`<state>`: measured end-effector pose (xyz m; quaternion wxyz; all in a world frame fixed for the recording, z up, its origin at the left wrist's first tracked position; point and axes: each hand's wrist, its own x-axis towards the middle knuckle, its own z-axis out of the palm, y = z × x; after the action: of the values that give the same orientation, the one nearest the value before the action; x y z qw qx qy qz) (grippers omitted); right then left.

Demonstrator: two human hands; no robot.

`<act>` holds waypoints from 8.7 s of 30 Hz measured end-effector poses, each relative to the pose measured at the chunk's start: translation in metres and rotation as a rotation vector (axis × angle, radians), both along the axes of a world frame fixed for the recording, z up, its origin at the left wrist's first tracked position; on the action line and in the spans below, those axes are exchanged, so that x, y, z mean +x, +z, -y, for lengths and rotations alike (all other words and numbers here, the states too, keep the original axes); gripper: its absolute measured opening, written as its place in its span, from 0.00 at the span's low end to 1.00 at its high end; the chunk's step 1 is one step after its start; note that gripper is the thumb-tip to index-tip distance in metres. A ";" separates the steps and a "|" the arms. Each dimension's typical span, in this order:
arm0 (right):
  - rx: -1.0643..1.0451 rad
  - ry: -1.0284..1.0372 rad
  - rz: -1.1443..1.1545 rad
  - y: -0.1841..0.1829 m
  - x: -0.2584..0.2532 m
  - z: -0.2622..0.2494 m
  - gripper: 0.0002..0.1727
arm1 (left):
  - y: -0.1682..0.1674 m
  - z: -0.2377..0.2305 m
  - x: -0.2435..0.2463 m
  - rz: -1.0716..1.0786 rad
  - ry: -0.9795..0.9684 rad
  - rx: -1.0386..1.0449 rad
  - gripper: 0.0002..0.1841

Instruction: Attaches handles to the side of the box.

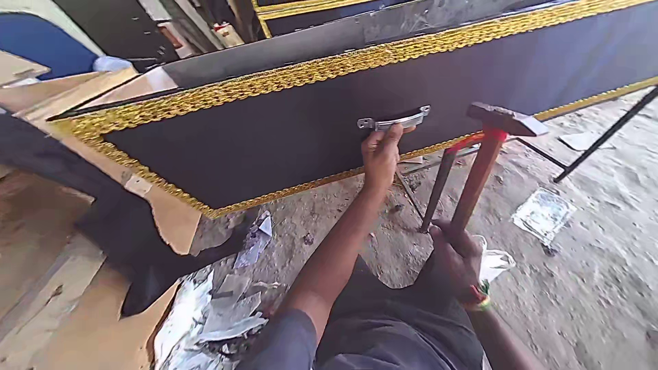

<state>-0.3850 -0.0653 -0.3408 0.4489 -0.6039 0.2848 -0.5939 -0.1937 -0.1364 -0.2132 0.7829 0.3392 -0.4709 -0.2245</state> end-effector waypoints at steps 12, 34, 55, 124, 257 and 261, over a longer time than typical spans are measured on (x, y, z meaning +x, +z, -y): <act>0.153 0.029 0.165 0.050 0.026 0.040 0.16 | 0.007 0.002 -0.005 -0.054 0.001 0.027 0.14; 0.093 0.093 0.303 0.133 0.103 0.119 0.12 | -0.002 0.012 -0.009 -0.081 0.099 -0.010 0.14; 0.191 0.089 0.293 0.140 0.097 0.122 0.18 | -0.241 -0.210 0.003 -1.121 -0.031 1.439 0.16; 0.134 0.123 0.277 0.132 0.092 0.135 0.20 | 0.040 -0.054 0.081 1.372 1.112 -0.117 0.10; -0.451 -0.498 0.187 0.048 -0.001 0.032 0.24 | 0.091 0.029 -0.004 1.508 0.689 -0.140 0.11; -0.422 -0.463 0.203 0.024 0.024 0.039 0.24 | 0.091 0.028 -0.004 1.514 0.695 -0.139 0.11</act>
<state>-0.3607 -0.1038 -0.3170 0.1928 -0.5407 0.2390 -0.7832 -0.1977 -0.1644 -0.1221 0.2987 0.4753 -0.7509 0.3479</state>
